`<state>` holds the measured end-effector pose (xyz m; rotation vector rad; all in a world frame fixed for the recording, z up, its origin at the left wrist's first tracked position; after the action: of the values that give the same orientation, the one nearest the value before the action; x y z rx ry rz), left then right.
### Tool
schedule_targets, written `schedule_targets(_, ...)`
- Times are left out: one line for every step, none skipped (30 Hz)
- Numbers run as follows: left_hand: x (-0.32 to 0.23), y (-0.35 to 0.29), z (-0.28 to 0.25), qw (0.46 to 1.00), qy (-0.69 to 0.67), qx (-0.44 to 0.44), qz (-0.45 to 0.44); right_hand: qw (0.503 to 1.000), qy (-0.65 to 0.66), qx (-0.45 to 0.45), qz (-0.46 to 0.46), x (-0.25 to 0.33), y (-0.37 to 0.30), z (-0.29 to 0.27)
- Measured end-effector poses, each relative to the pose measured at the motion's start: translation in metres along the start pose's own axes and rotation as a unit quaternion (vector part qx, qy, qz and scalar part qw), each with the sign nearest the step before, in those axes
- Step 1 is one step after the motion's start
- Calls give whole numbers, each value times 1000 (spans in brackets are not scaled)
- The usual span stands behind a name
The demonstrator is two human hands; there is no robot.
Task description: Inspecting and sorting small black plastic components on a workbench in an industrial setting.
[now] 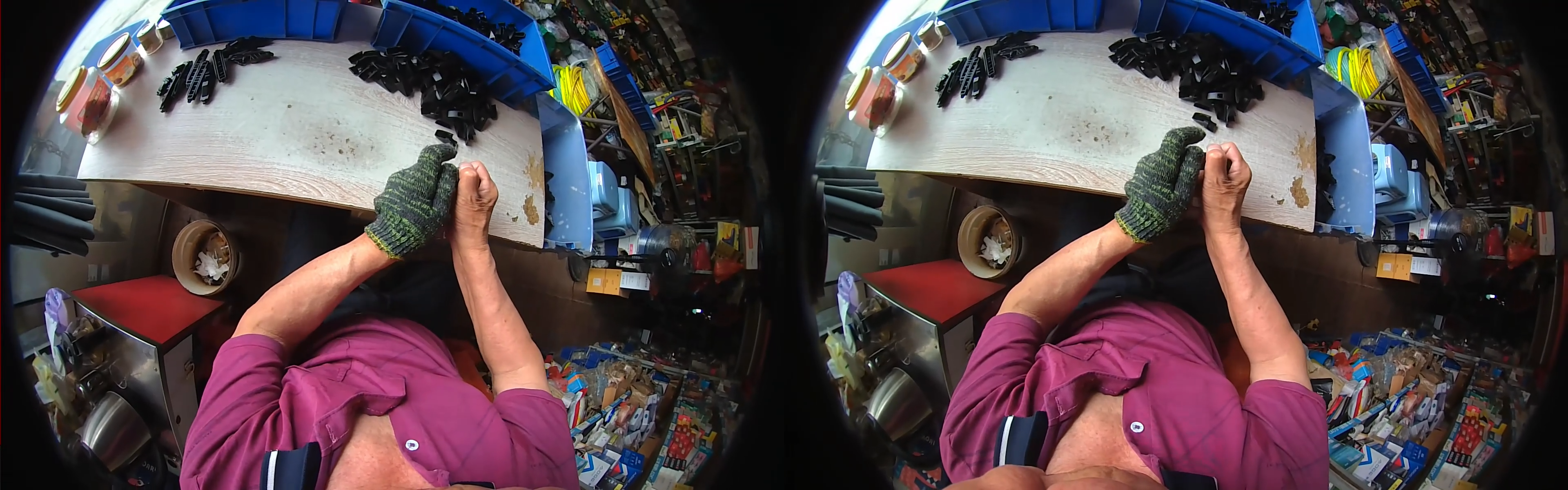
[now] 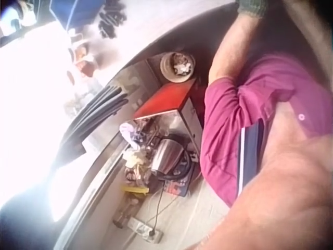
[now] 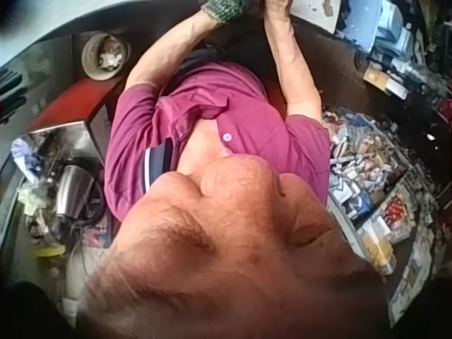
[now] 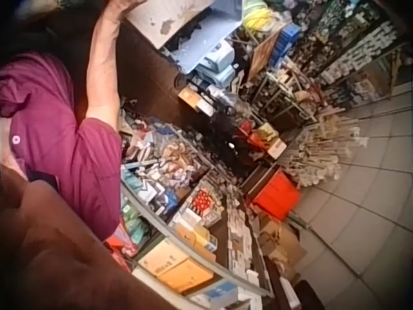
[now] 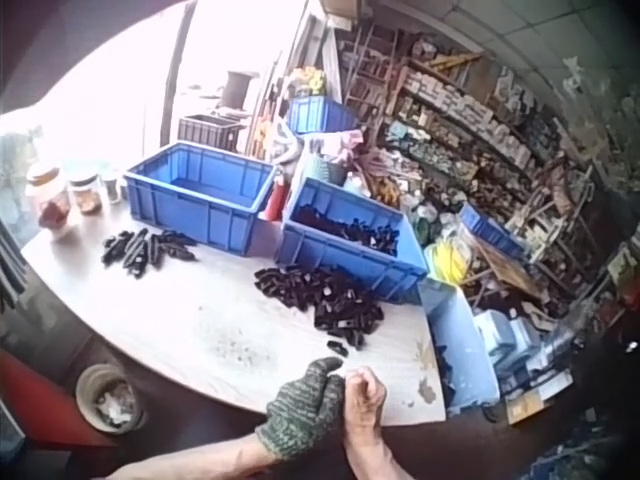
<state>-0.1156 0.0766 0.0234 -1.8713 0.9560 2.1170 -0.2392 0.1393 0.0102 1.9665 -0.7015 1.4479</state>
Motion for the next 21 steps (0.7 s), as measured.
schedule_targets(-2,0,-3,1000,-12,-8,-7,1000,4,12,1,0,0,2)
schedule_targets(0,-1,-4,1000,-13,-8,-5,1000,8,25,2,1,0,3)
schedule_targets(4,0,-5,999,-39,-1,3,1000,9,26,-1,3,0,4)
schedule_targets(6,0,-5,998,-64,7,10,999,18,39,29,-1,-1,7)
schedule_targets(8,-1,-7,998,-64,5,13,996,28,53,60,-5,-2,10)
schedule_targets(-2,-2,-9,997,-42,-1,64,997,27,51,57,-6,0,8)
schedule_targets(-13,-4,-10,993,-20,-8,115,996,24,34,77,-15,4,2)
schedule_targets(-15,-4,-10,993,-21,-8,118,995,21,17,96,-22,7,-4)
schedule_targets(5,-4,-17,994,-102,-33,28,993,13,1,119,-7,11,-8)
schedule_targets(21,-5,-14,980,-187,-46,-58,986,70,-53,142,-12,27,-30)
schedule_targets(21,-5,-13,974,-210,-39,-81,980,105,-103,137,-8,42,-56)
schedule_targets(20,-5,-13,974,-211,-37,-80,960,115,-198,161,-1,52,-83)
schedule_targets(19,-3,-8,975,-202,-29,-90,948,109,-268,135,1,62,-120)
schedule_targets(20,-2,-6,976,-191,-24,-101,932,79,-329,129,3,65,-143)
schedule_targets(21,-3,-9,976,-189,-29,-100,934,57,-326,133,3,65,-146)
schedule_targets(17,-2,-10,984,-162,-26,-66,936,36,-322,136,0,63,-147)
schedule_targets(11,-2,-11,990,-134,-24,-32,938,38,-316,136,-8,61,-141)
schedule_targets(15,-3,-12,991,-129,-30,-34,959,26,-246,138,-14,60,-114)
schedule_targets(11,-3,-14,993,-110,-29,-7,975,15,-174,138,-17,60,-89)
schedule_targets(6,-3,-16,995,-90,-29,19,977,19,-163,139,-18,56,-80)
schedule_targets(3,-3,-14,997,-71,-25,22,986,-2,-77,150,-22,58,-57)
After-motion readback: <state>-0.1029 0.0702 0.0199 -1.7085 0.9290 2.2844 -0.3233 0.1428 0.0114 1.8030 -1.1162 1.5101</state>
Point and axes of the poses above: each hand's wrist, its own y-axis towards the middle knuckle, its own z-axis out of the palm, x = y × z, the point moved 10 cm from there along y, towards the middle knuckle, and after that the axes turned 13 degrees about -y, right-handed, at the moved point
